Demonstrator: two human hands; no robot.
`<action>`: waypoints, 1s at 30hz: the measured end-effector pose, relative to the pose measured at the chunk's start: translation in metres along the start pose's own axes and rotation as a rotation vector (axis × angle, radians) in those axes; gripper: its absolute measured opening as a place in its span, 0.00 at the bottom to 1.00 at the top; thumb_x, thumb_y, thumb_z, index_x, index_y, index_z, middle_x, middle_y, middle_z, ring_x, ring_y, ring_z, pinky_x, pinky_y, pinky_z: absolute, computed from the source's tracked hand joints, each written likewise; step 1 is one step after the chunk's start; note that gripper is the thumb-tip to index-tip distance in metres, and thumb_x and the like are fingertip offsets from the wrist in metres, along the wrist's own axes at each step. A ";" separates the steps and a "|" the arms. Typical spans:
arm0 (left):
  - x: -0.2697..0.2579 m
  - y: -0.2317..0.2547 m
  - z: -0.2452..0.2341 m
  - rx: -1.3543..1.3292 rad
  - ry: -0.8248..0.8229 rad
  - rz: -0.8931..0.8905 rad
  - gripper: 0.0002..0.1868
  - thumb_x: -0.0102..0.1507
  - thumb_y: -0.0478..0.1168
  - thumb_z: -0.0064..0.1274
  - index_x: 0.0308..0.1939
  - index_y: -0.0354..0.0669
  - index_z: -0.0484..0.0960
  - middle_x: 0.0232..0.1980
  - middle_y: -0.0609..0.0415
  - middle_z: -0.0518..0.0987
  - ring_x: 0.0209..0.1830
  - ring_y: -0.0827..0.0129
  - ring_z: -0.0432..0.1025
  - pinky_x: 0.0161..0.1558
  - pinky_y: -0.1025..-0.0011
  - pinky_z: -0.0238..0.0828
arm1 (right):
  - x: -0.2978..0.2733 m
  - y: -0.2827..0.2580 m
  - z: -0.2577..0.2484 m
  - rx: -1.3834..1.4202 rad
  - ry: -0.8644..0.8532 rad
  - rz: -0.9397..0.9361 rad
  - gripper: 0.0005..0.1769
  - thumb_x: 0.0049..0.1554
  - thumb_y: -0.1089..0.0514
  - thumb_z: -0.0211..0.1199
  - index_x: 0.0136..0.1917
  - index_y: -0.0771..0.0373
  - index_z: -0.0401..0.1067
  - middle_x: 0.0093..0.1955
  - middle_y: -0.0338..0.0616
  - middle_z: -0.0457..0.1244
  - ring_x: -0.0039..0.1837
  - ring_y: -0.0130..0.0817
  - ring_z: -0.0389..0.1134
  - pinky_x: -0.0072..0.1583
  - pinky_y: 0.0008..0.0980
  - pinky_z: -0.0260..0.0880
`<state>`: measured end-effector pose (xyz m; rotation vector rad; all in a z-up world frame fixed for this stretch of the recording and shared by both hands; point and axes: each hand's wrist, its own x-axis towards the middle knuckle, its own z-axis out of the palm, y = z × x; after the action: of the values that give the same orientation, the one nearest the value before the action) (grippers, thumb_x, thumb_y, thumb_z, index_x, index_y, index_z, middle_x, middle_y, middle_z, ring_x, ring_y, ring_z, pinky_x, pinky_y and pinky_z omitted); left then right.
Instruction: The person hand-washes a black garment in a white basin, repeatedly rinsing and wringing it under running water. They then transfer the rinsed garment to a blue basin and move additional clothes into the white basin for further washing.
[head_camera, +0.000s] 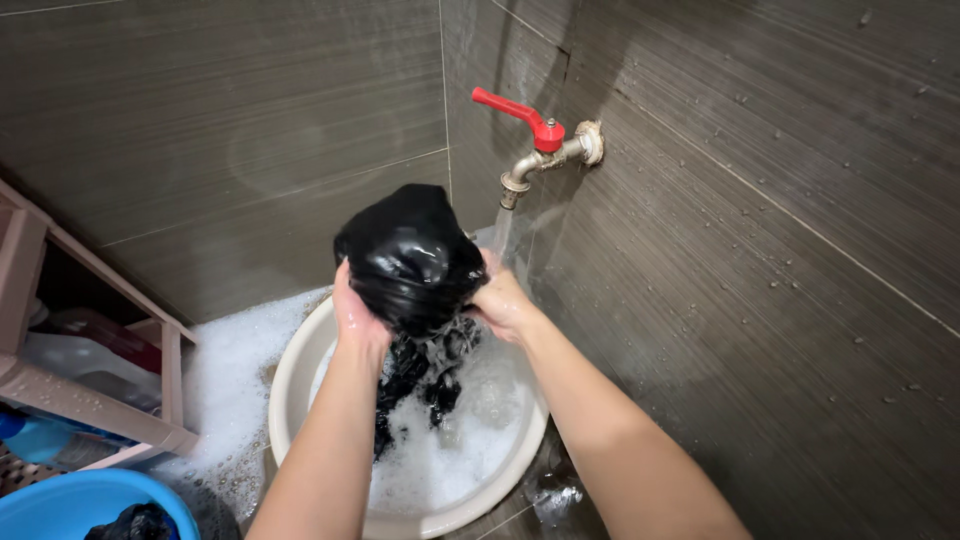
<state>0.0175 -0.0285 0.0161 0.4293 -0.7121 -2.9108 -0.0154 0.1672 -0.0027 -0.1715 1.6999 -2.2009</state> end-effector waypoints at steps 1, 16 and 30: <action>-0.006 -0.003 0.001 0.009 -0.033 -0.023 0.26 0.68 0.56 0.37 0.56 0.44 0.80 0.57 0.51 0.82 0.57 0.57 0.77 0.59 0.55 0.75 | 0.001 -0.010 0.002 0.021 0.019 0.012 0.39 0.44 0.71 0.69 0.68 0.57 0.63 0.58 0.42 0.65 0.59 0.37 0.69 0.55 0.43 0.76; -0.014 -0.049 -0.005 -0.078 -0.157 0.140 0.26 0.70 0.54 0.40 0.65 0.44 0.75 0.63 0.51 0.77 0.61 0.60 0.73 0.63 0.60 0.71 | -0.011 -0.086 -0.010 -0.562 -0.320 0.144 0.52 0.39 0.77 0.66 0.73 0.48 0.58 0.57 0.41 0.66 0.49 0.36 0.70 0.44 0.38 0.73; 0.013 -0.087 -0.013 0.873 0.255 0.349 0.23 0.57 0.43 0.61 0.55 0.41 0.80 0.47 0.51 0.83 0.45 0.67 0.76 0.48 0.69 0.73 | 0.013 -0.089 -0.036 -0.405 0.038 0.181 0.13 0.54 0.70 0.61 0.53 0.73 0.77 0.49 0.54 0.72 0.46 0.36 0.76 0.46 0.24 0.78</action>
<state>0.0053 0.0398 -0.0390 0.6419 -1.7711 -2.0421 -0.0567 0.2151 0.0711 -0.0723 2.0777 -1.7245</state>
